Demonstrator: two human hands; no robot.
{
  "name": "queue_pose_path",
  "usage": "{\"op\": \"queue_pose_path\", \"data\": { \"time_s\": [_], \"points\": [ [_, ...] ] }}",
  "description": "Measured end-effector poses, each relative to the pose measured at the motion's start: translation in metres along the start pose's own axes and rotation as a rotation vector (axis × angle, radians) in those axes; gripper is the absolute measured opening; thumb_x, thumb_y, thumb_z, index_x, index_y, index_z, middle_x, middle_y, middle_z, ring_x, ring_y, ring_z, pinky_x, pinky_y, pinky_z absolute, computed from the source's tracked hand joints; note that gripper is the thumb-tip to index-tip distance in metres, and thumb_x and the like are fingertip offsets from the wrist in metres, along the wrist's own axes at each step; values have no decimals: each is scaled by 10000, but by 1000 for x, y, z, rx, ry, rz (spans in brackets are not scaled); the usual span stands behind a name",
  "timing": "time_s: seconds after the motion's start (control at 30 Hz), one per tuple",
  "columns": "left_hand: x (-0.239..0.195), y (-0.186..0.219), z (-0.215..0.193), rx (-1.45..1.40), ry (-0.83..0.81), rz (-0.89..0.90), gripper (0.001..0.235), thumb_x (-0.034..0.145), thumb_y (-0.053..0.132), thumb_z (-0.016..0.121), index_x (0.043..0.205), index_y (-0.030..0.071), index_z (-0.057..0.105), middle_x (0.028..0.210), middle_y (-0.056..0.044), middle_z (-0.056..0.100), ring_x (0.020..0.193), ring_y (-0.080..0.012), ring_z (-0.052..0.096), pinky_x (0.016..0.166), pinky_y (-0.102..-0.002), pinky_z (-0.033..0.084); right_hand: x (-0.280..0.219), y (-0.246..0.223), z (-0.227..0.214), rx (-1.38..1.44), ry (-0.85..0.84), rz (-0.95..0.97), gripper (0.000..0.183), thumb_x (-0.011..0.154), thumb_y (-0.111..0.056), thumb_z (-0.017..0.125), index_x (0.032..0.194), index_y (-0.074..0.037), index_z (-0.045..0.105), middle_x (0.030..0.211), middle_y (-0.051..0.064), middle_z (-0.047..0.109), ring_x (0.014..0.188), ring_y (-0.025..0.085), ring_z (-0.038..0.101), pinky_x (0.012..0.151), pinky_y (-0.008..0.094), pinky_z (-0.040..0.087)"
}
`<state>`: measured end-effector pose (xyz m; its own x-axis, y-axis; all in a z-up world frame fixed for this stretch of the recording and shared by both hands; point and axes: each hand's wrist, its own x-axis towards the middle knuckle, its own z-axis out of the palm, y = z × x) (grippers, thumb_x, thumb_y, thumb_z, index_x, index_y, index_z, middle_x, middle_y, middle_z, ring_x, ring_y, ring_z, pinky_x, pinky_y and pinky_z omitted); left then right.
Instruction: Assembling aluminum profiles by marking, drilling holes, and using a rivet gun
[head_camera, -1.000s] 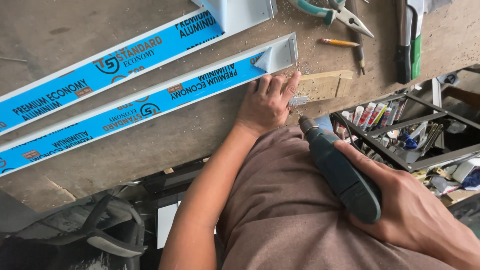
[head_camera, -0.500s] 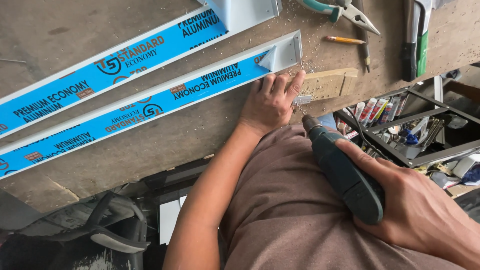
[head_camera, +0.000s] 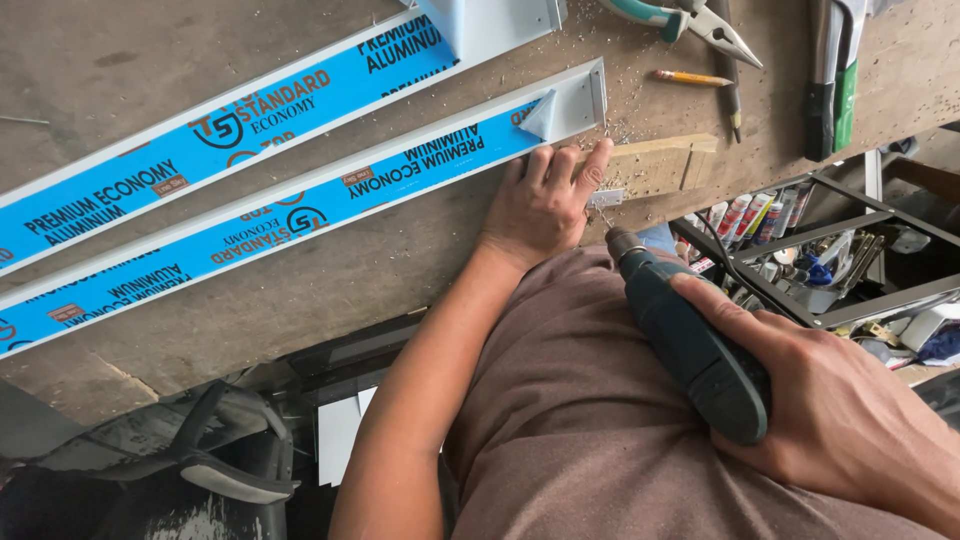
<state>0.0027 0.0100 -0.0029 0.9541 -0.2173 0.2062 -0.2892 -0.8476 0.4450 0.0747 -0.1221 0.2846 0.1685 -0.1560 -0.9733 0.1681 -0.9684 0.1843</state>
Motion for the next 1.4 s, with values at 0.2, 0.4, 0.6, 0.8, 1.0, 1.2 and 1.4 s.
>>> {"op": "queue_pose_path", "data": {
  "time_s": [0.2,0.4,0.6,0.8,1.0,1.2,1.4],
  "points": [
    [0,1,0,-5,-5,-13,554,884,220,536,1436,202,571,1106,-39,622,979,-266,573,777,-386,460,-1,-3,-1,-37,-2,7,1249,584,-440,812,1636,-589,155,1236,-91,699,1045,303,759,817,458,640],
    [-1,0,1,3,-4,-10,558,880,226,545,1438,205,570,1130,-33,630,989,-262,570,785,-381,456,-2,-6,-4,-49,-28,32,1235,602,-436,797,1635,-605,142,1181,-85,716,1020,306,770,812,450,635],
    [1,0,-1,4,-9,-6,582,864,233,555,1445,201,562,1143,-47,629,990,-272,567,791,-387,462,-1,-2,0,-77,-3,4,1230,611,-462,791,1648,-584,140,1097,-51,723,976,307,771,805,447,629],
    [0,1,-2,8,-6,-18,559,883,229,539,1441,201,562,1125,-40,629,985,-272,572,777,-390,462,-3,-8,-9,-93,-31,38,1224,615,-477,799,1630,-616,129,1202,-105,698,1011,317,774,820,445,636],
    [-1,0,0,14,-31,0,619,845,258,568,1461,201,551,1126,-45,616,989,-273,557,786,-388,453,-3,-11,-13,-106,-61,57,1206,631,-481,780,1625,-629,114,1167,-92,710,994,325,778,811,442,629],
    [-1,0,0,14,-22,-3,603,857,244,550,1459,199,553,1122,-40,623,985,-269,563,786,-386,456,-3,-10,-12,-139,-59,49,1194,645,-509,760,1634,-625,101,1055,-50,712,954,317,777,809,429,617],
    [-2,1,2,3,-25,-10,625,849,253,546,1471,199,541,1137,-36,628,989,-269,561,784,-397,448,-4,-10,-11,-145,-55,49,1184,654,-498,747,1631,-630,92,1056,-54,710,954,327,774,803,435,615]
  ]
}}
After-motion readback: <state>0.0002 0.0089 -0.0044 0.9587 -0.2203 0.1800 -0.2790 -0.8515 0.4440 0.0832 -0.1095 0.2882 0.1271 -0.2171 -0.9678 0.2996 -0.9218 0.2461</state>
